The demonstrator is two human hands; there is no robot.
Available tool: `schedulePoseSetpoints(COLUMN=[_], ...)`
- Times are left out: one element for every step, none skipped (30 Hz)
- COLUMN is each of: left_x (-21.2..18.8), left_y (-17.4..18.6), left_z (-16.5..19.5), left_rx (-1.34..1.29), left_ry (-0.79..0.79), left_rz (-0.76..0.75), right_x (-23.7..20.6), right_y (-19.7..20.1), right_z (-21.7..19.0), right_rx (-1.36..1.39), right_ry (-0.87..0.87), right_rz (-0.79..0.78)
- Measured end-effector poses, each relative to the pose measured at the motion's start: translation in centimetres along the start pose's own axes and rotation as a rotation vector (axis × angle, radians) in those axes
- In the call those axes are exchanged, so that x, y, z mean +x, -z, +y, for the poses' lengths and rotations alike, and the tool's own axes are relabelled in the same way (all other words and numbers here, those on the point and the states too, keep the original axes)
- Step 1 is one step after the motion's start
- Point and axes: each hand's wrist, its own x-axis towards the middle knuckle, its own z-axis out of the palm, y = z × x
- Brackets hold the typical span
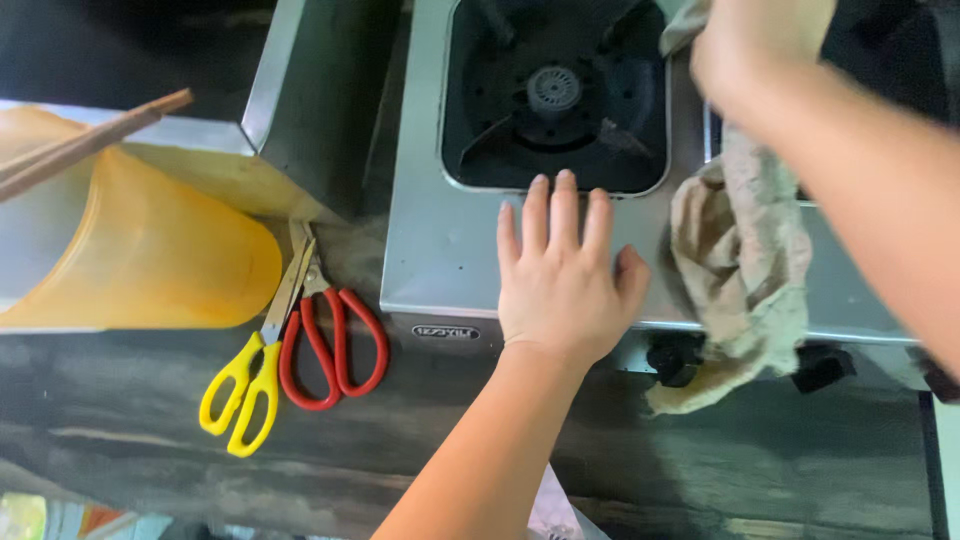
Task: The person sits on the floor and places black plastic trays into a green crate. Then the person stands and wipes a wooden countertop and a gas stove with a cloth.
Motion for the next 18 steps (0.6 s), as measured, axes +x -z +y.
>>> schedulePoseSetpoints(left_x=[-0.1,-0.1,-0.1,-0.2,-0.4,-0.5,-0.6,-0.6,-0.6,-0.6,-0.6,-0.6,-0.5,-0.5,-0.5,-0.5,-0.5,-0.5], left_y=[0.1,0.2,0.1,0.1,0.0,0.0,0.0,0.0,0.1,0.1,0.1,0.1,0.1,0.1,0.1,0.1,0.1,0.1], left_z=[-0.1,0.1,0.1,0.1,0.0,0.0,0.0,-0.1,0.0,-0.1,-0.1,-0.1,-0.1,-0.1,0.0,-0.1,-0.1,0.0], left_rx=[0.003,0.002,0.000,-0.001,0.002,0.007,0.013,0.020,0.013,0.009,0.006,0.009,0.013,0.017,0.016,0.015,0.015,0.015], left_ry=[-0.011,-0.021,-0.024,-0.021,-0.015,-0.015,-0.019,-0.025,-0.024,-0.022,-0.018,-0.020,-0.020,-0.019,-0.018,-0.018,-0.016,-0.012], left_rz=[-0.002,-0.006,-0.006,-0.009,-0.014,-0.028,-0.040,-0.051,-0.058,-0.066,-0.074,-0.076,-0.075,-0.074,-0.075,-0.076,-0.079,-0.089], right_x=[-0.9,-2.2,-3.7,-5.4,-7.3,-9.0,-10.4,-11.6,-12.7,-13.8,-14.8,-15.9,-16.9,-17.5,-18.0,-18.6,-19.4,-19.7], right_y=[1.4,3.1,4.7,6.4,8.3,10.2,11.9,13.5,14.9,16.1,17.0,17.9,18.6,18.9,18.8,18.8,18.6,18.2], right_z=[-0.7,-1.3,-2.2,-3.2,-4.0,-4.9,-5.7,-6.5,-7.1,-7.7,-8.1,-8.3,-8.2,-7.9,-7.2,-6.3,-5.2,-3.8], right_rx=[-0.053,-0.104,-0.041,0.025,0.083,0.142,0.163,0.184,0.222,0.262,0.304,0.326,0.348,0.372,0.334,0.298,0.262,0.251], right_ry=[0.030,0.090,0.071,0.056,0.055,0.055,0.048,0.038,0.004,-0.030,-0.063,-0.100,-0.136,-0.169,-0.212,-0.254,-0.296,-0.321], right_rz=[0.022,-0.002,-0.040,-0.081,-0.075,-0.065,-0.072,-0.077,-0.092,-0.107,-0.121,-0.130,-0.137,-0.144,-0.175,-0.207,-0.240,-0.215])
